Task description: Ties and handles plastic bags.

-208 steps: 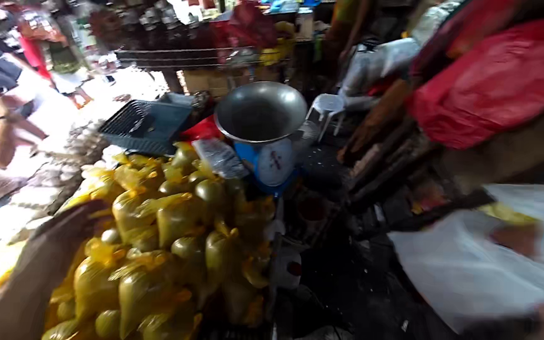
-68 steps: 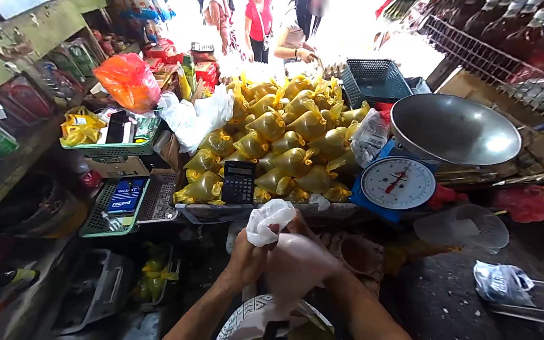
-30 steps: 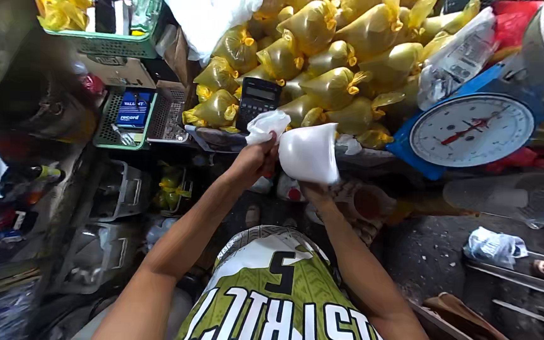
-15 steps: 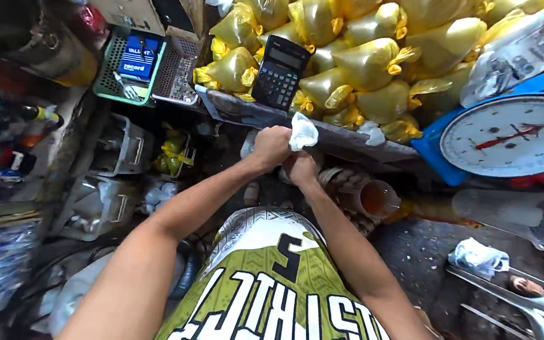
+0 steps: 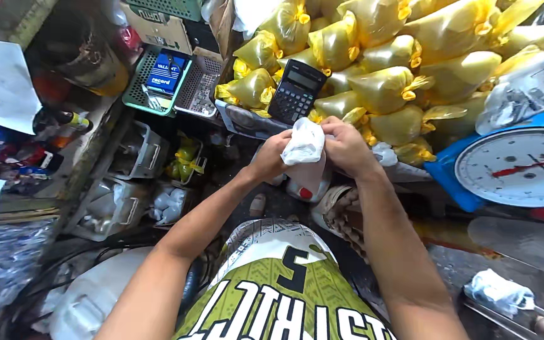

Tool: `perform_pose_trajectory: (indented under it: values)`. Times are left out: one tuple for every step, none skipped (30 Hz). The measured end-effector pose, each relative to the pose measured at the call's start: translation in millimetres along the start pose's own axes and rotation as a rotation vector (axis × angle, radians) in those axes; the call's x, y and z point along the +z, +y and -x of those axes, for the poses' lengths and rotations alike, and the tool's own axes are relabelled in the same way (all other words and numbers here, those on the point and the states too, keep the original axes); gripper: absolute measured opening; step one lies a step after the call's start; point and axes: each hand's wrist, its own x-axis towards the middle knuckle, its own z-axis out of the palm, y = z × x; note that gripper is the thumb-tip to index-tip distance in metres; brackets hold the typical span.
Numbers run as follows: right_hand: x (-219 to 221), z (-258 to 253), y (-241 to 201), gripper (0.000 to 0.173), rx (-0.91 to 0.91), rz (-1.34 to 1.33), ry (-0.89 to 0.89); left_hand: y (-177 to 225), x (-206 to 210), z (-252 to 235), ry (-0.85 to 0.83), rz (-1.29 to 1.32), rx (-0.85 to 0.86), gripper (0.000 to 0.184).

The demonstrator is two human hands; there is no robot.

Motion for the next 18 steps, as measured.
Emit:
perform_pose_trajectory:
  values:
    - [1, 2, 0, 0.021, -0.016, -0.183, 0.047, 5, -2, -5, 0.058, 0.084, -0.022, 0.023]
    - [4, 4, -1, 0.028, -0.017, -0.314, 0.066, 9, -3, -10, 0.115, 0.184, -0.07, 0.026]
    - [10, 7, -3, 0.034, -0.022, -0.335, 0.09, 13, -3, -13, 0.173, 0.274, -0.126, 0.027]
    - [19, 10, -3, 0.04, -0.038, -0.279, 0.117, 17, -3, -17, 0.231, 0.345, -0.188, 0.024]
    - [30, 12, -5, 0.04, -0.061, -0.221, 0.178, 20, -3, -21, 0.281, 0.369, -0.242, 0.021]
    - [40, 15, -10, 0.033, -0.092, -0.176, 0.258, 21, -2, -26, 0.317, 0.346, -0.299, 0.018]
    - [49, 20, -17, 0.026, -0.115, -0.111, 0.326, 21, -1, -31, 0.338, 0.293, -0.371, 0.017]
    - [54, 24, -22, 0.024, -0.145, -0.032, 0.363, 20, -1, -36, 0.324, 0.253, -0.449, 0.017]
    - [56, 28, -24, 0.027, -0.191, 0.029, 0.371, 21, -3, -39, 0.289, 0.237, -0.524, 0.018]
    - [55, 31, -25, 0.032, -0.228, 0.059, 0.35, 22, -6, -41, 0.239, 0.227, -0.564, 0.018]
    - [53, 33, -23, 0.034, -0.241, 0.049, 0.321, 23, -10, -41, 0.17, 0.204, -0.566, 0.019]
    - [51, 35, -21, 0.033, -0.228, -0.003, 0.294, 26, -13, -38, 0.105, 0.152, -0.537, 0.02]
    - [51, 38, -17, 0.03, -0.181, -0.093, 0.272, 30, -15, -34, 0.05, 0.061, -0.478, 0.021]
    - [50, 42, -11, 0.026, -0.107, -0.201, 0.264, 37, -15, -29, 0.01, -0.068, -0.395, 0.019]
    - [50, 46, -3, 0.025, -0.037, -0.303, 0.268, 45, -15, -23, -0.014, -0.223, -0.282, 0.018]
    - [48, 50, 6, 0.029, -0.006, -0.401, 0.258, 45, -12, -16, 0.003, -0.395, -0.129, 0.018]
    - [45, 53, 16, 0.033, 0.007, -0.48, 0.221, 42, -7, -9, 0.044, -0.523, 0.016, 0.018]
    - [43, 54, 23, 0.034, 0.005, -0.529, 0.16, 36, 0, -1, 0.081, -0.591, 0.107, 0.02]
